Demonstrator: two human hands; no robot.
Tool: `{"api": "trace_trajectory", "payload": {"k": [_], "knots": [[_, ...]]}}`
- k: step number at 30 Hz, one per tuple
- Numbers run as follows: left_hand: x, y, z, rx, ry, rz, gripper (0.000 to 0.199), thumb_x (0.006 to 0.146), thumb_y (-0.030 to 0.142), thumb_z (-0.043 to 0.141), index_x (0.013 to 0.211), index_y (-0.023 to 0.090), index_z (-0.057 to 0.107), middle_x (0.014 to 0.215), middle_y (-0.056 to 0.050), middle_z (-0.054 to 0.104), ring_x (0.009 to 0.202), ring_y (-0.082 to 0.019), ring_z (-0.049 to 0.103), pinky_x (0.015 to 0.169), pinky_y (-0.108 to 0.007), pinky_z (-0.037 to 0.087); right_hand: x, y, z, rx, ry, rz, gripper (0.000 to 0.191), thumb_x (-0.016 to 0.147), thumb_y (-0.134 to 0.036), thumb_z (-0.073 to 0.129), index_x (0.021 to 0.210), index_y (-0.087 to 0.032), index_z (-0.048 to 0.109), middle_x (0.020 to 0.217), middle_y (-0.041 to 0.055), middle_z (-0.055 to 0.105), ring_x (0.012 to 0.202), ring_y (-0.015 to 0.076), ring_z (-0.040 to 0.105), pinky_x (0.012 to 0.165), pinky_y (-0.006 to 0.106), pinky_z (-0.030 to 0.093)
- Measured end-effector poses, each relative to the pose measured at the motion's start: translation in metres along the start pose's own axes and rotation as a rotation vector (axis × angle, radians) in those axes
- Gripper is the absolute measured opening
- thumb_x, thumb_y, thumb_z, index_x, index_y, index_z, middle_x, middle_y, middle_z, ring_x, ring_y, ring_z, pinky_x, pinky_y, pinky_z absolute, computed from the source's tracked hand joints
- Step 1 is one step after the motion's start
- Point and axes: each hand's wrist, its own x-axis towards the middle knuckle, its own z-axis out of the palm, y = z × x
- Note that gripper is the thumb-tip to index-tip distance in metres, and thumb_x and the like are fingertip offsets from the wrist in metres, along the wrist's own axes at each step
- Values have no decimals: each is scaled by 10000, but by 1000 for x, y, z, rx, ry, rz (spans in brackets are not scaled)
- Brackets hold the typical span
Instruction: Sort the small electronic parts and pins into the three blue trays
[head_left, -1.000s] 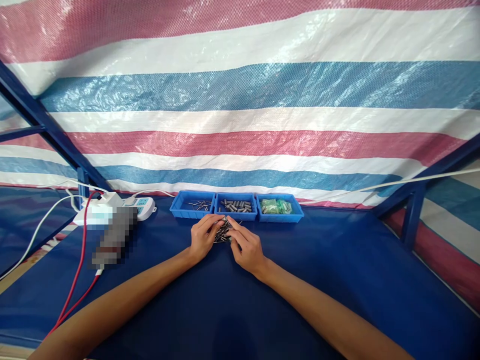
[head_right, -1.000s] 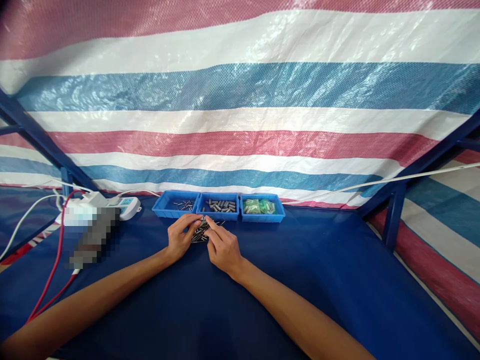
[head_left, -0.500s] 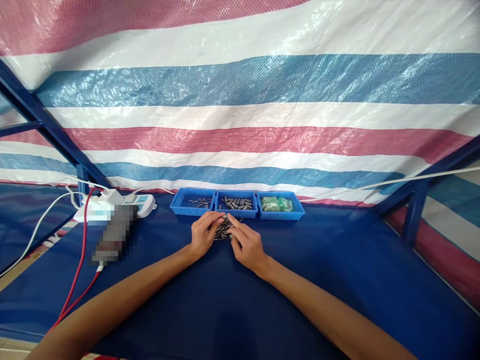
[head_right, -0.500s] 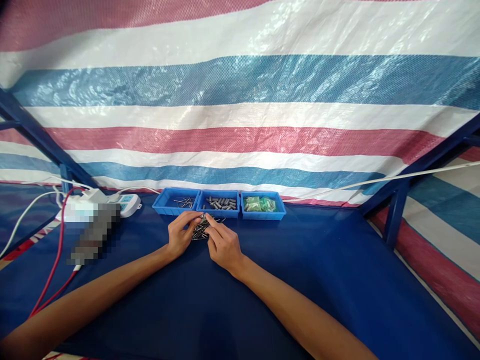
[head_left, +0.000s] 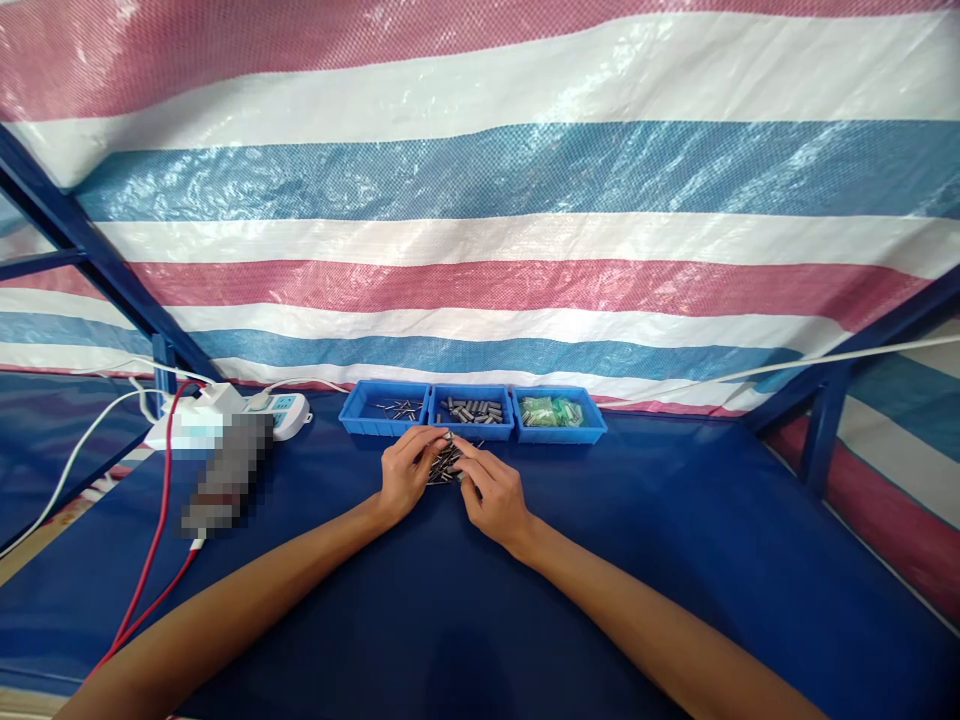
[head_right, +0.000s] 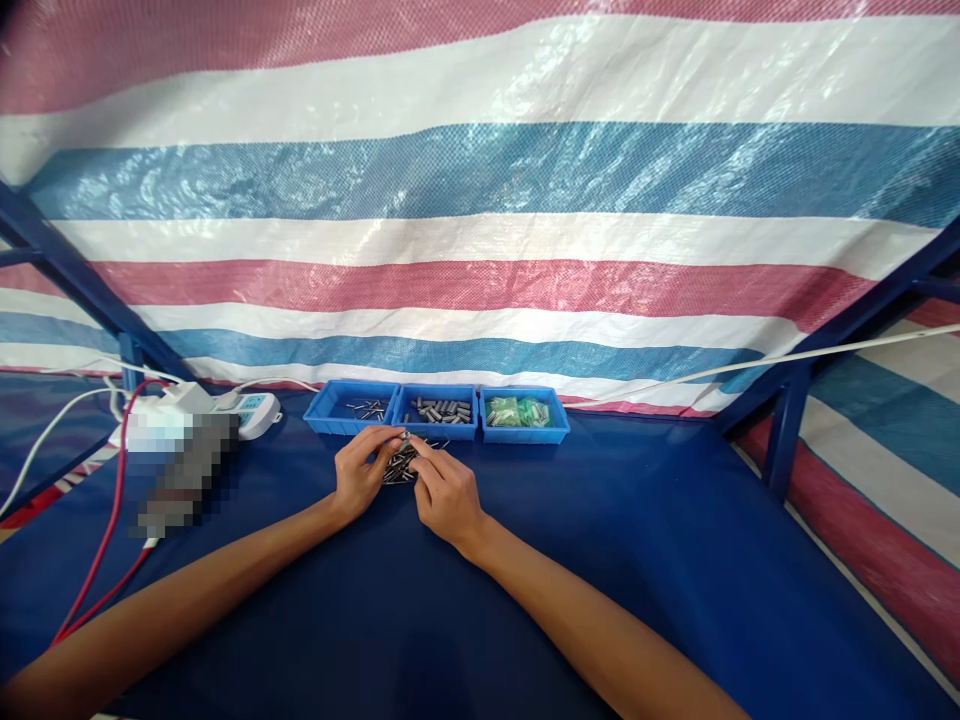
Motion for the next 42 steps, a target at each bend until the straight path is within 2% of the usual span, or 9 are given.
{"api": "trace_trajectory", "payload": {"k": [9,13,18,23,27,37,42], "knots": [[1,1,-1,6,-11,-5,176,893,217,542,1020,193,661,952,-55,673,867,-153,635,771,-269,526,0,1,1,28,44,26,279,835,-52,431,996,-188,615,1341,93,517,1026,203,622,889,360,523],[1,1,-2,8,-12,-9,183,900,253,531,1010,193,665,938,-55,677,852,-155,638,754,-267,528,1,1,1,57,62,42,279,844,-64,427,1010,-193,609,1254,100,569,1074,205,595,915,353,509],[0,1,0,-4,-9,-16,184,897,268,537,998,191,671,922,-57,681,825,-152,639,737,-264,524,1,0,-1,96,102,148,211,863,-116,464,1012,-188,595,995,86,601,882,171,629,779,293,534],[0,0,0,-11,-15,-13,189,900,275,532,998,192,670,928,-62,682,831,-155,635,740,-272,526,6,0,-3,167,163,255,153,899,-172,450,981,-192,578,873,54,601,756,153,600,698,274,516],[0,0,0,-21,-30,-10,177,892,248,545,1005,196,670,926,-58,679,837,-155,635,741,-266,528,7,1,-3,180,167,270,139,900,-180,462,977,-191,577,811,36,592,715,149,583,679,271,494],[0,0,0,-21,-41,4,188,896,264,534,1010,194,667,936,-64,681,834,-158,640,728,-265,532,5,2,-2,162,180,248,143,896,-218,480,984,-193,590,767,25,598,663,141,590,651,262,509],[0,0,0,-24,-49,6,183,894,253,539,1015,197,665,940,-65,679,826,-154,638,713,-259,528,6,2,-3,223,190,246,175,895,-205,474,1046,-193,561,876,57,606,761,158,610,672,269,532]]}}
